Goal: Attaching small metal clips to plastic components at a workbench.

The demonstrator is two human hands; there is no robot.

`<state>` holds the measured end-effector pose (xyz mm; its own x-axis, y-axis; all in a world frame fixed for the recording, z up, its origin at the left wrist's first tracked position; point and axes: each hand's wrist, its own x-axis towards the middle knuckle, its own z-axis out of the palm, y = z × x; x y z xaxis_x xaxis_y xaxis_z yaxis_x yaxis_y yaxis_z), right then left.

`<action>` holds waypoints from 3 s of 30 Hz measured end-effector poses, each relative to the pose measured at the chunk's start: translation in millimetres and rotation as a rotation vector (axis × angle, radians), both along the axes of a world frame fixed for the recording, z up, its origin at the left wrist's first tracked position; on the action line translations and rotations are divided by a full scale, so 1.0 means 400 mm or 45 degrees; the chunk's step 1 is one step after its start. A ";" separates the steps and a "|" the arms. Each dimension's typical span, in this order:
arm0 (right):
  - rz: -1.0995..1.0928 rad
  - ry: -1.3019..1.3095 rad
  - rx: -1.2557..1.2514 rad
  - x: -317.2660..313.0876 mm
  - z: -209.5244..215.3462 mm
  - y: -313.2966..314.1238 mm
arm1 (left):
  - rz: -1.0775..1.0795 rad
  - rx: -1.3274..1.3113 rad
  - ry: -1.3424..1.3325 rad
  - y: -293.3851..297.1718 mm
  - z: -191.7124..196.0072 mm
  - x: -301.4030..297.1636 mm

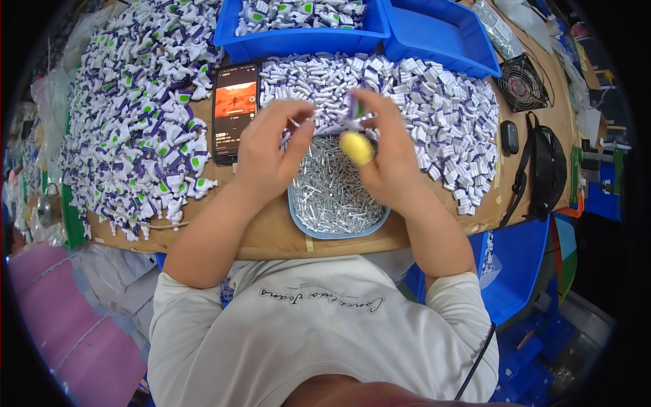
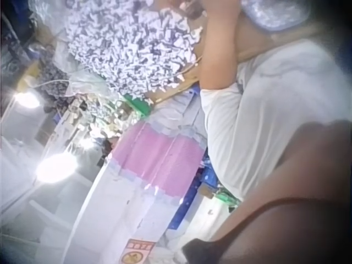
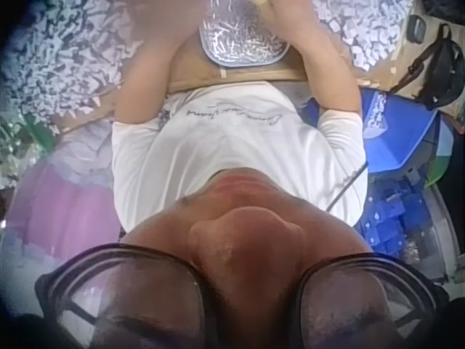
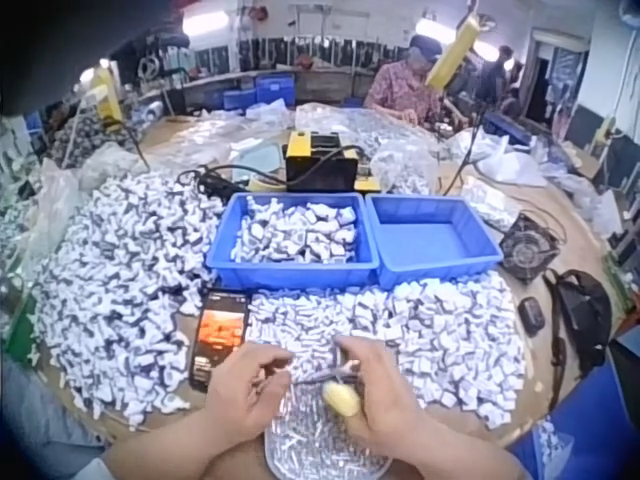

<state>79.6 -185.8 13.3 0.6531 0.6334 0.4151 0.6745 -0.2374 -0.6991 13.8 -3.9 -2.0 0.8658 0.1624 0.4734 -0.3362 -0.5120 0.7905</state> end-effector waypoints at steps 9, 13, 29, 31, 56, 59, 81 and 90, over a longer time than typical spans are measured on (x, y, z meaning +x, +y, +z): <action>-0.453 -0.080 -0.359 0.062 -0.028 -0.026 | 0.129 0.743 0.113 0.062 -0.052 0.047; -0.432 -0.088 -0.321 0.063 -0.026 -0.024 | 0.147 0.714 0.120 0.068 -0.066 0.055; -0.439 -0.101 -0.325 0.065 -0.023 -0.020 | -0.235 0.087 0.067 -0.015 -0.008 -0.019; -0.424 -0.132 -0.285 0.059 -0.019 -0.023 | -0.250 0.095 0.052 -0.017 0.001 -0.020; 0.348 0.974 0.296 -0.048 -0.006 0.004 | -0.313 -1.195 0.359 -0.020 -0.006 -0.030; 0.299 1.153 0.447 -0.058 0.020 0.016 | -0.276 -1.169 0.339 -0.021 -0.003 -0.032; 0.321 1.164 0.536 -0.067 -0.012 0.014 | -0.361 -0.883 0.142 -0.030 -0.010 -0.037; 0.374 1.221 0.495 -0.056 0.013 0.015 | -0.241 -0.160 0.042 -0.005 0.016 -0.042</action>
